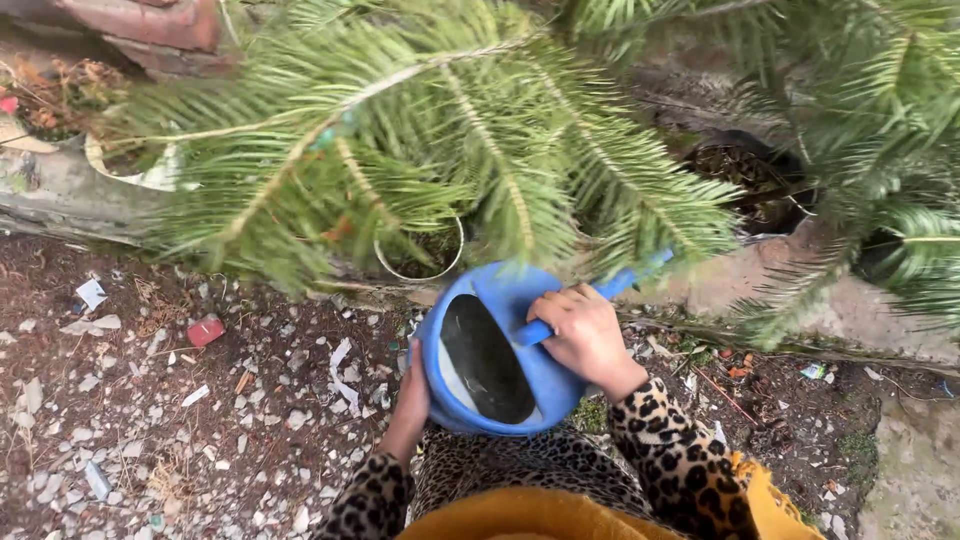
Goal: Watering several potted plants arranged along a wall in an outdoor area using a plastic watering can.
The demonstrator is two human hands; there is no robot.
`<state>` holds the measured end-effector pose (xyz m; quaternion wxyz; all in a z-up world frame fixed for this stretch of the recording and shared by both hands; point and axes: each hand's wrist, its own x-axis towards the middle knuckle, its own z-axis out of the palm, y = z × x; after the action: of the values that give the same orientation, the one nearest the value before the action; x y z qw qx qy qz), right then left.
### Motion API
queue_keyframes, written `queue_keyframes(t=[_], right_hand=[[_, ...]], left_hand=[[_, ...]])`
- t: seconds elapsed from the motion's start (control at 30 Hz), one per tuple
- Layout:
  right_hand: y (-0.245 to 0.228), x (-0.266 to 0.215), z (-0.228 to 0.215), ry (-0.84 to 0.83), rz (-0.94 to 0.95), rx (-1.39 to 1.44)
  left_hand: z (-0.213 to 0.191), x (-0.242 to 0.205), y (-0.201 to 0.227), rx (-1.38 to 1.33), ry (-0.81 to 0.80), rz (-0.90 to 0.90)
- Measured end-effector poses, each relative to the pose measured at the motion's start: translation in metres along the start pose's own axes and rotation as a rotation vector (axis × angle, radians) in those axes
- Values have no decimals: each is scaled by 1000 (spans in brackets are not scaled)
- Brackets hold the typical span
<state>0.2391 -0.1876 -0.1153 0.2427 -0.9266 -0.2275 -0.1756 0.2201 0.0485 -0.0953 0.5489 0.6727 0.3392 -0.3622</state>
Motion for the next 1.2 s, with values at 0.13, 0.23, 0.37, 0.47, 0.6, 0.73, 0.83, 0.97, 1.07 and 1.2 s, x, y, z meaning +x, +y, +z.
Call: queue_keyframes(t=[0.13, 0.23, 0.37, 0.47, 0.6, 0.73, 0.83, 0.97, 1.07, 1.2], right_hand=[[5, -9, 28, -120, 5, -77], [13, -12, 42, -210, 21, -115], [37, -15, 61, -363, 97, -214], [103, -52, 102, -288, 22, -382], [94, -16, 57, -328, 35, -267], [131, -54, 89, -263, 182, -244], [144, -75, 122, -155, 373, -202], [197, -84, 189, -62, 444, -238], [180, -61, 157, -200, 253, -426], [181, -80, 193, 31, 344, -795]], left_hand=[[-19, 36, -9, -35, -110, 4], [-15, 33, 16, -254, -141, 58], [-12, 93, 1, -259, -222, 30], [-5, 127, -4, -70, -256, 124], [2, 97, 17, 182, -284, 549], [20, 66, 46, 389, -204, 902], [34, 43, 70, 740, -267, 921], [73, 72, 78, 987, -195, 1199], [105, 111, 65, 1187, -74, 1242], [131, 137, 57, 1303, -105, 1127]])
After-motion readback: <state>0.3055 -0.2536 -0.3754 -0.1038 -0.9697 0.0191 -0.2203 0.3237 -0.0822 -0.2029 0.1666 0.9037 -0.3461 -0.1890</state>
